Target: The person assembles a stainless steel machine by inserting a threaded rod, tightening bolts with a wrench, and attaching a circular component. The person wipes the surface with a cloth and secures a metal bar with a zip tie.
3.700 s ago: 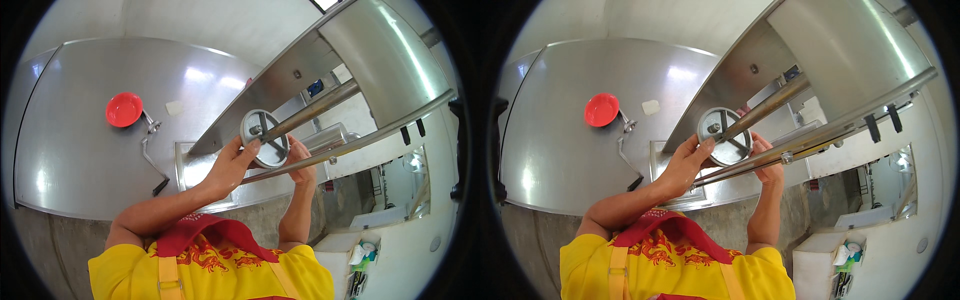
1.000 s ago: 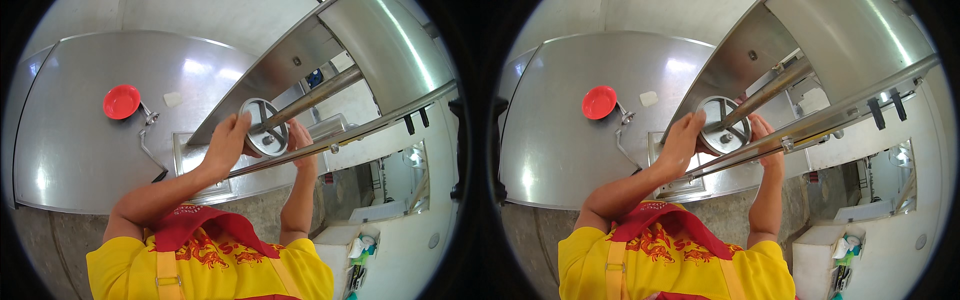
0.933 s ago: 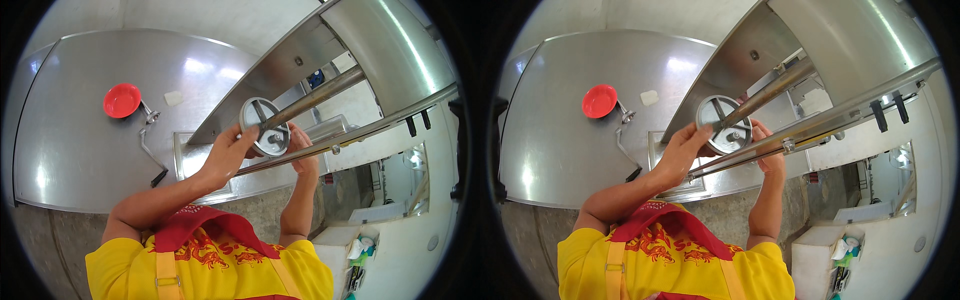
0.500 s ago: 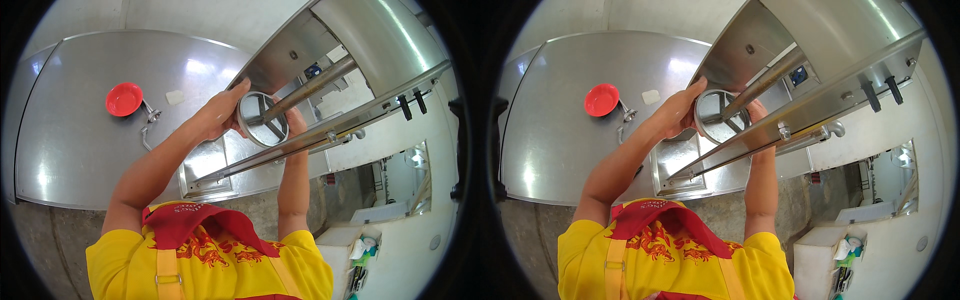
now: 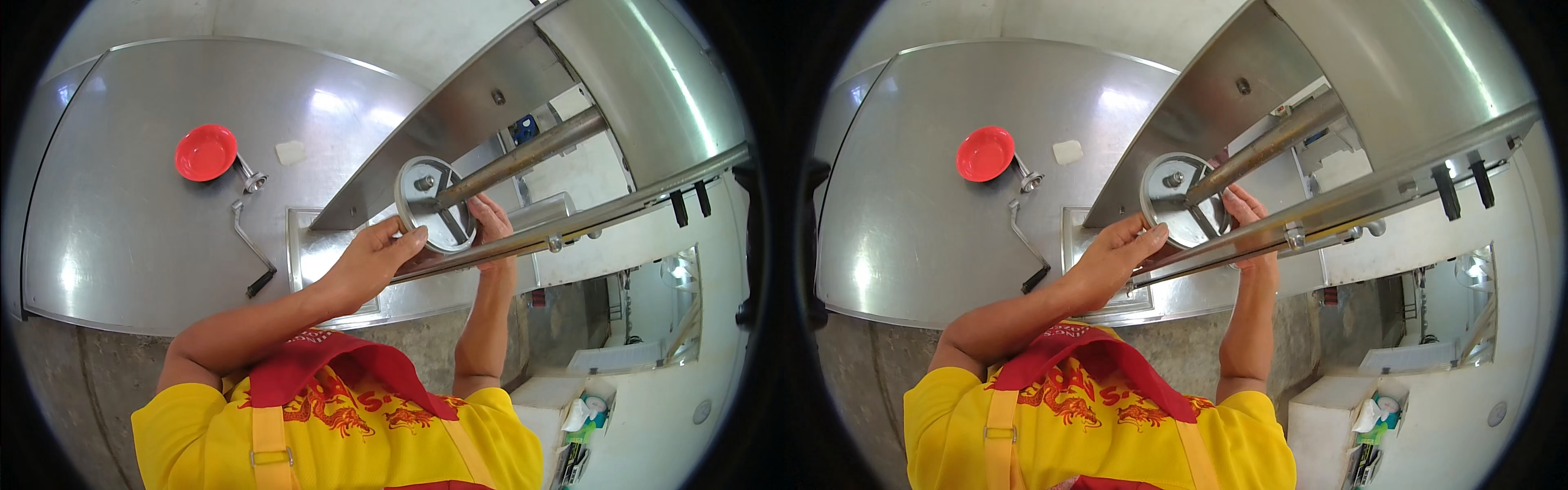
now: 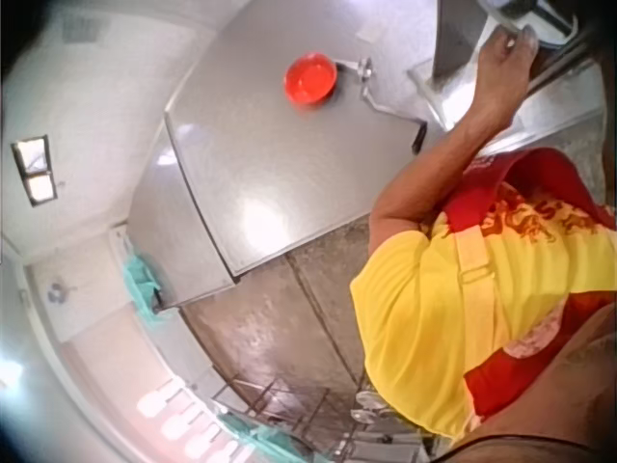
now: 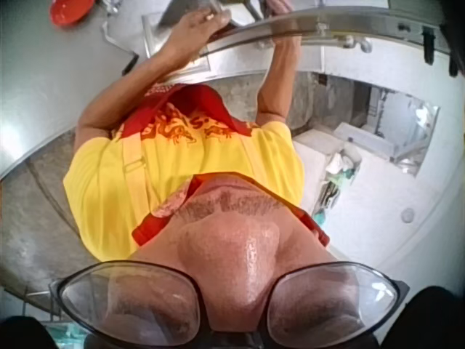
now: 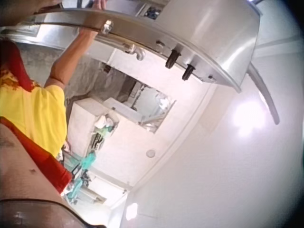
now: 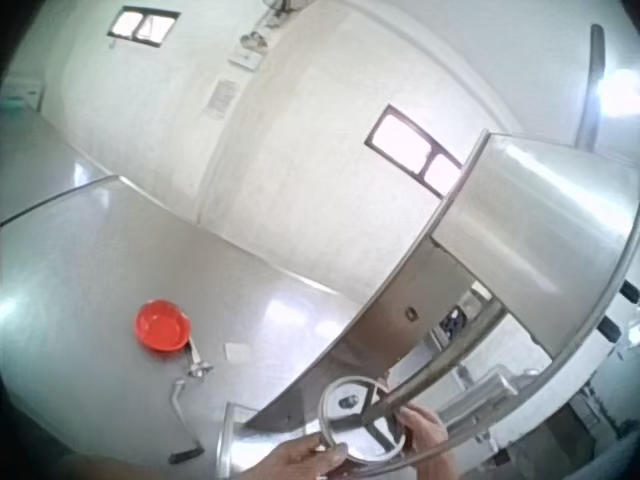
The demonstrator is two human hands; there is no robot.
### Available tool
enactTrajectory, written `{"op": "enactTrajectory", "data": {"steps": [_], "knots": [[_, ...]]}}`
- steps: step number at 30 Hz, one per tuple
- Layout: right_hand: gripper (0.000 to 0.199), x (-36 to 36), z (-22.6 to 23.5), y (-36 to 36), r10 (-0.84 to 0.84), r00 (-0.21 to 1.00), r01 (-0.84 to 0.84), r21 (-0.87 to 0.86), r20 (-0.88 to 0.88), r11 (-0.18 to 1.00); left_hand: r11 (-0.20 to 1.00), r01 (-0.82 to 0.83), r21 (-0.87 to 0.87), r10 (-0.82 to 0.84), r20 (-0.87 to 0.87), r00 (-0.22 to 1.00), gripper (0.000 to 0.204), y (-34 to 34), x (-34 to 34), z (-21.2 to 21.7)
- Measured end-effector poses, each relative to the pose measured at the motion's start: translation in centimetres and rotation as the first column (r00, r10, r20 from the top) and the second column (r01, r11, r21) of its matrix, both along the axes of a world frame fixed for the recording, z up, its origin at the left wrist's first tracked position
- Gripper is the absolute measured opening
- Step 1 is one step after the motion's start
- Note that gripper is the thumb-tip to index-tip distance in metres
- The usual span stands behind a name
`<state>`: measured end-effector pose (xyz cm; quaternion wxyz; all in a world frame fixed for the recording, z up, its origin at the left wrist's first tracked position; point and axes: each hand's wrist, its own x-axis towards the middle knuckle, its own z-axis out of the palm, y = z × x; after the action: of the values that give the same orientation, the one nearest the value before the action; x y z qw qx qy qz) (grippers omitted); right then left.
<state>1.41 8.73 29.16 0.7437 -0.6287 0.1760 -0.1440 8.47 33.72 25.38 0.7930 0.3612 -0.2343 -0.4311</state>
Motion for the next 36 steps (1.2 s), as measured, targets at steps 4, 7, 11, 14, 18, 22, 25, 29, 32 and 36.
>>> {"op": "enactTrajectory", "data": {"steps": [4,7,11,14,18,22,25,29,32,36], "knots": [[0.031,2.3,-0.4,-1.1,-0.050,0.999,0.050,-0.178,0.005,0.983,0.994,0.086,0.065,-0.077,-0.120,0.990,0.052,-0.6,3.5,0.4],[0.032,3.9,1.0,1.4,-0.099,0.994,0.105,-0.205,0.036,0.973,0.996,0.084,-0.029,-0.086,-0.063,0.994,0.065,-2.8,8.6,1.1],[0.035,4.0,2.0,2.0,0.025,0.999,-0.003,-0.427,0.048,0.904,0.995,-0.060,0.082,0.058,0.023,0.998,0.050,-4.8,8.4,1.5],[0.038,1.4,1.1,0.9,-0.071,0.997,0.063,-0.217,-0.032,0.974,0.949,-0.290,0.124,0.282,0.077,0.956,0.036,-4.1,4.5,-0.2],[0.042,-1.6,1.4,2.9,0.144,0.990,-0.144,0.021,0.007,0.989,0.937,-0.348,-0.001,0.348,0.020,0.937,0.033,-2.5,1.8,-0.3],[0.044,0.0,1.0,1.2,0.012,0.996,-0.020,-0.098,-0.086,0.995,0.979,-0.205,0.017,0.205,-0.013,0.979,0.024,-1.0,1.8,0.7],[0.041,1.5,1.0,2.3,-0.023,0.999,0.026,-0.085,0.041,0.996,0.998,-0.021,0.065,0.026,-0.085,0.996,0.047,-1.1,5.0,1.5],[0.040,1.1,0.8,1.5,-0.085,0.994,0.076,-0.137,-0.062,0.988,0.983,-0.058,0.174,0.050,0.052,0.997,0.058,-3.4,7.1,3.4],[0.038,1.8,1.8,3.6,-0.167,0.983,0.151,-0.170,-0.081,0.974,0.963,-0.169,0.212,0.139,0.148,0.979,0.042,-4.2,6.8,2.8],[0.033,1.7,0.2,1.1,-0.037,0.999,0.038,-0.085,0.011,0.996,0.929,-0.282,0.238,0.238,0.199,0.951,0.036,-3.9,4.7,3.2]]}}
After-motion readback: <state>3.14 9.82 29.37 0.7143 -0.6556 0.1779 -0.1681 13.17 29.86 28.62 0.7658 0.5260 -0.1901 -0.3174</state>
